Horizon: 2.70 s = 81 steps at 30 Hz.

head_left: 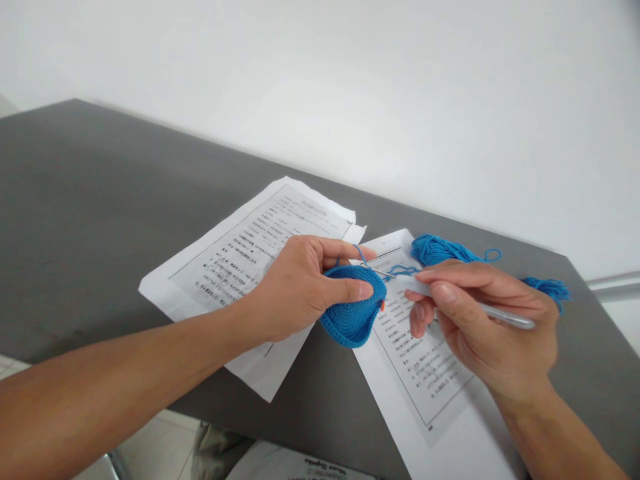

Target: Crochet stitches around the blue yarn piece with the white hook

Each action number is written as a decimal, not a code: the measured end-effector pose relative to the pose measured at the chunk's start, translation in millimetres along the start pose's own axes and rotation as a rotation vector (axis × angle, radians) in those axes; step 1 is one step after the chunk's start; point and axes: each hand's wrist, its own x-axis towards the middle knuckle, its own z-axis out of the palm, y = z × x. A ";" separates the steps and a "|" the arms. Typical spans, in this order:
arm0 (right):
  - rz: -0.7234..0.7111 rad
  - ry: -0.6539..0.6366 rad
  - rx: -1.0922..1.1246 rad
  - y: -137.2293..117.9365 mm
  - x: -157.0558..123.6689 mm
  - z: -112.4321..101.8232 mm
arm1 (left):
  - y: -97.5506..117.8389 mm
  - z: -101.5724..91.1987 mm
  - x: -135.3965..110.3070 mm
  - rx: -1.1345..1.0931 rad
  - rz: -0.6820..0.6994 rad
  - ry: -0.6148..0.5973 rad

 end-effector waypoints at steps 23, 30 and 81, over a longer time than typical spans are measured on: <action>-0.176 -0.008 -0.262 -8.3 0.6 4.2 | 1.4 1.1 -0.8 0.548 0.289 0.170; -0.227 -0.015 -0.362 -10.3 -0.4 5.1 | -0.3 1.6 -1.6 0.695 0.368 0.238; -0.317 -0.213 -0.503 18.6 -5.4 17.1 | -8.8 0.5 7.1 0.503 0.411 0.198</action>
